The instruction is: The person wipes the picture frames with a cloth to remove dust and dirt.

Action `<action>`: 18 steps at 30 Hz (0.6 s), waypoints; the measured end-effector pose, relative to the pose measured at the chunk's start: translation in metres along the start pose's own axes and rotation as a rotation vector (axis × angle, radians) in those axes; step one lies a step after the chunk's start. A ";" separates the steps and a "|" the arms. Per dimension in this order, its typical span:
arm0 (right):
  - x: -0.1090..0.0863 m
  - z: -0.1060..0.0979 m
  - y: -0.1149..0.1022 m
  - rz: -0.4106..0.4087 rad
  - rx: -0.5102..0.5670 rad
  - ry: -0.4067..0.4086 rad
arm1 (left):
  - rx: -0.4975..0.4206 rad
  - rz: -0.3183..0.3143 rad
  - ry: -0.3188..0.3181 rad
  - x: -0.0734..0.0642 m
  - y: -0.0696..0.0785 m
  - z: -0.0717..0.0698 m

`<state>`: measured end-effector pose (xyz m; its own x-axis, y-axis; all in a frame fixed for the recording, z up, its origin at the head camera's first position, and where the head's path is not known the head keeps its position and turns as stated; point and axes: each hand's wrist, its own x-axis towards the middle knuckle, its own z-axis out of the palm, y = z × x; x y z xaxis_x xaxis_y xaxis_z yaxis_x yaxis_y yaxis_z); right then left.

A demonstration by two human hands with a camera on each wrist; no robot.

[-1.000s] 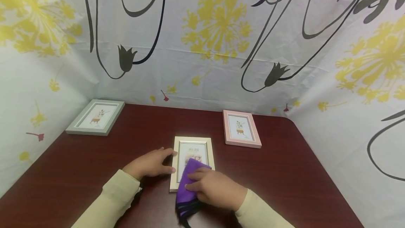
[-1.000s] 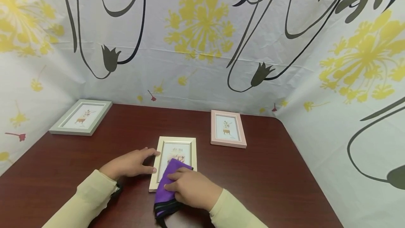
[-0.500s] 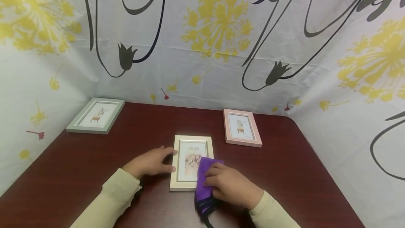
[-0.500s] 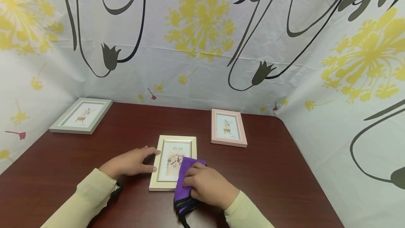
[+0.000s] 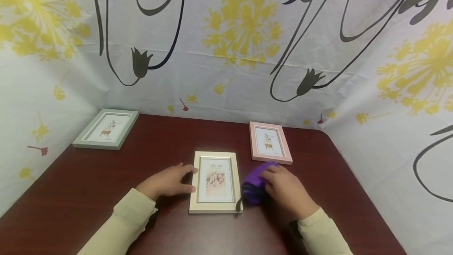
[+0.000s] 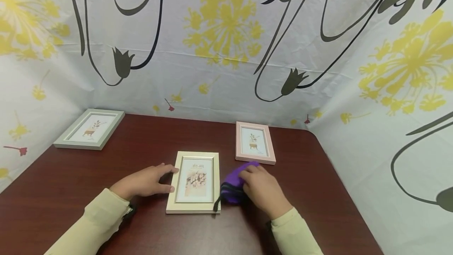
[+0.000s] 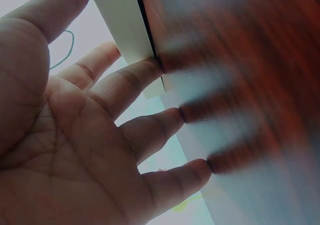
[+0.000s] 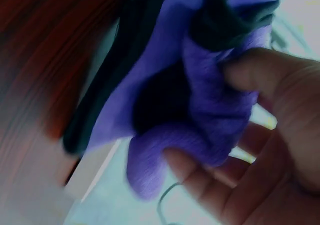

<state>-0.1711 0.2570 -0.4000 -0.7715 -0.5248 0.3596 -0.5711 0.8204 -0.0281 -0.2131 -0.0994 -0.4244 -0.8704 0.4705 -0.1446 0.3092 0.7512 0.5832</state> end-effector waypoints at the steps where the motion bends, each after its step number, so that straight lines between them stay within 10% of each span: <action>1: -0.002 0.000 0.006 0.045 -0.010 -0.022 | 0.000 -0.002 0.001 0.000 0.000 0.000; 8: -0.021 0.000 0.021 0.195 -0.013 -0.305 | 0.013 -0.009 0.001 0.000 0.001 0.001; 18: -0.035 0.005 0.015 0.186 -0.039 -0.326 | 0.011 -0.002 -0.008 -0.001 0.001 0.000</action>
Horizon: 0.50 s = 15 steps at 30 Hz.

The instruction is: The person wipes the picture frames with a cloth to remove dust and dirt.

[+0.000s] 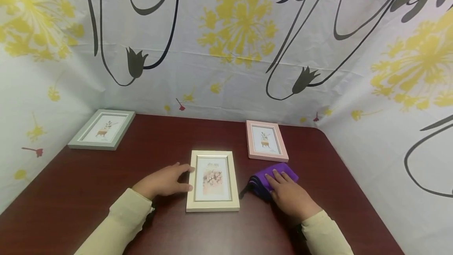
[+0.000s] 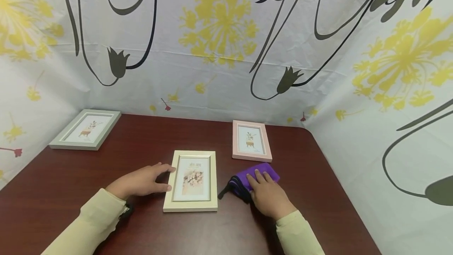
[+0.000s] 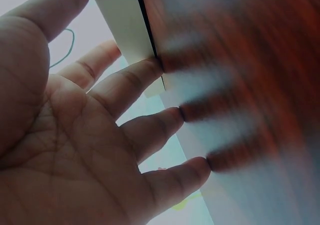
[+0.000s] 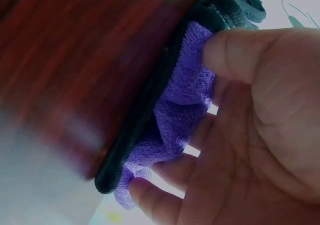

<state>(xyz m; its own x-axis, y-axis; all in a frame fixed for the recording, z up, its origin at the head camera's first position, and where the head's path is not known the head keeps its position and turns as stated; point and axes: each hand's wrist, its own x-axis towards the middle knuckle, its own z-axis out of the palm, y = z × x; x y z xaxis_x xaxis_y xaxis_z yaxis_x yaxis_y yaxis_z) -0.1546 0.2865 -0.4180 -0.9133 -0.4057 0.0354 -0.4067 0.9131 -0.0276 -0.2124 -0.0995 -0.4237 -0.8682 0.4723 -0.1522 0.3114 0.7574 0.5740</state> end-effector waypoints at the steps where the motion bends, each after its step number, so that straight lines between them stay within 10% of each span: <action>1: 0.000 0.000 0.000 -0.009 -0.001 0.003 | 0.001 -0.001 -0.001 0.000 0.000 0.000; 15: 0.009 -0.003 -0.006 0.087 -0.016 -0.051 | 0.043 -0.026 -0.015 -0.003 0.004 0.003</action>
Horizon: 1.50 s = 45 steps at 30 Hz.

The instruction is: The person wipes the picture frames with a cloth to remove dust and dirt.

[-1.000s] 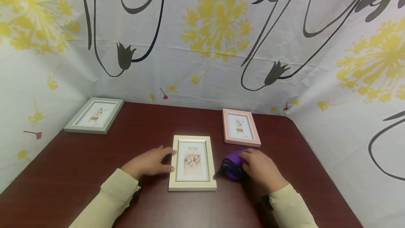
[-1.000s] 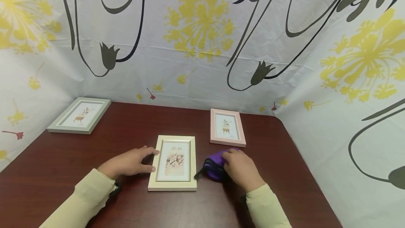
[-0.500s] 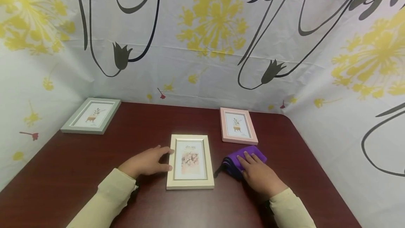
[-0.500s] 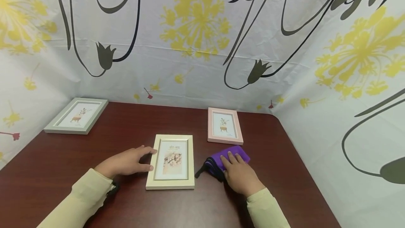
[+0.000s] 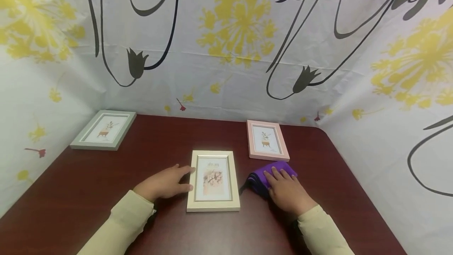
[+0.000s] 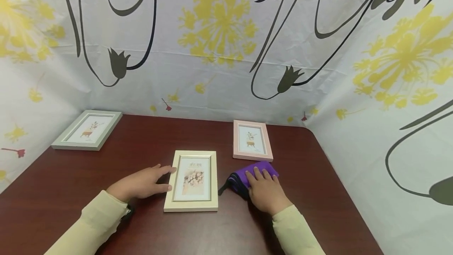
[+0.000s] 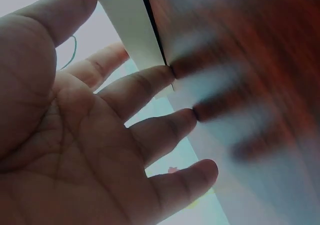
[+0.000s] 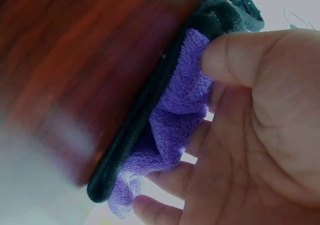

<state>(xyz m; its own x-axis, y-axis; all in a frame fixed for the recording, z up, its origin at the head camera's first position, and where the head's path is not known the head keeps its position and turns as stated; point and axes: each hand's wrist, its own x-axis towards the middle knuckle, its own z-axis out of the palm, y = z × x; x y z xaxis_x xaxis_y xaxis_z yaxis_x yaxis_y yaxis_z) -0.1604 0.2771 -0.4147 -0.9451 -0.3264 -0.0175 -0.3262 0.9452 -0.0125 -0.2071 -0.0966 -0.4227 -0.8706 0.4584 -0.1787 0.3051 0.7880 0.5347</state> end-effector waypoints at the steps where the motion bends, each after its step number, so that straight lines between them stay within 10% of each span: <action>1: 0.000 0.000 0.001 -0.001 0.000 0.002 | 0.003 0.004 -0.001 0.000 0.002 0.000; 9: -0.001 0.007 0.009 -0.030 0.022 0.015 | 0.085 -0.024 -0.020 0.005 0.008 -0.002; 23: -0.003 0.008 0.007 -0.021 0.026 0.024 | 0.206 0.002 -0.133 0.083 -0.004 -0.032; 34: -0.001 0.009 0.004 -0.038 0.032 0.042 | 0.388 -0.071 -0.226 0.118 0.001 -0.055; 45: 0.001 0.002 0.003 -0.026 0.025 0.023 | 0.412 -0.146 -0.123 0.150 0.005 -0.057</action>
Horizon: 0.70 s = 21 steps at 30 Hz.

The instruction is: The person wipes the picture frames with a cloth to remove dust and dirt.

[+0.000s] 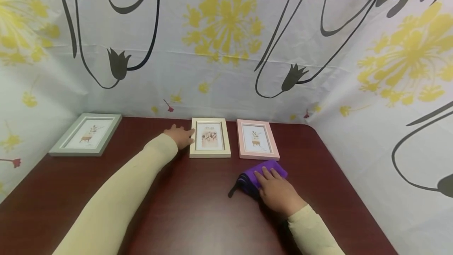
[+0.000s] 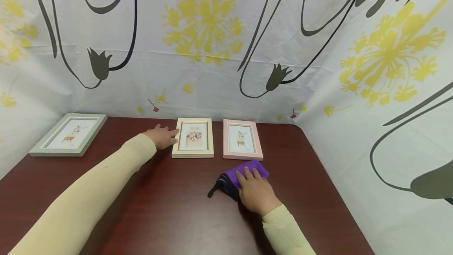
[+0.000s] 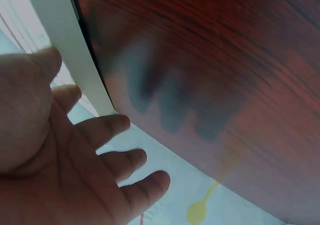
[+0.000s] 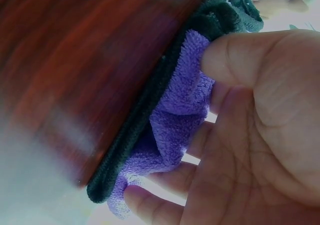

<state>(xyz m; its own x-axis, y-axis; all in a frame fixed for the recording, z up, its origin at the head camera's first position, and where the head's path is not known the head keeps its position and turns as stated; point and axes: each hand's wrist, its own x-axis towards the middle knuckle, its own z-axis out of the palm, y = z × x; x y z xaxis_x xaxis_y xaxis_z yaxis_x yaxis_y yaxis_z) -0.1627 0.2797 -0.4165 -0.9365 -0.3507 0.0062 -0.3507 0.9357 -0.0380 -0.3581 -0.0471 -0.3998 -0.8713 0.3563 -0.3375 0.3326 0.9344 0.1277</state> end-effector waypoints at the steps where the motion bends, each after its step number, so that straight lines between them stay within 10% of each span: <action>1: 0.000 0.000 -0.001 0.001 0.000 -0.004 | 0.005 -0.014 0.011 0.001 0.000 0.000; 13: 0.003 0.000 -0.002 0.009 0.003 -0.021 | 0.052 -0.014 0.053 0.008 -0.003 0.011; 21: 0.001 0.000 0.002 0.048 0.020 -0.039 | -0.288 0.076 0.154 -0.003 -0.039 0.002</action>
<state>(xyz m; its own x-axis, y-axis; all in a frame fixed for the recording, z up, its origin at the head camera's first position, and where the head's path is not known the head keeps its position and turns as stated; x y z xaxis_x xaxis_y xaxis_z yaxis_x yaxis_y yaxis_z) -0.1647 0.2809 -0.4162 -0.9509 -0.3074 -0.0349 -0.3052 0.9506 -0.0568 -0.3674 -0.0848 -0.4059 -0.8997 0.4001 -0.1748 0.3021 0.8594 0.4125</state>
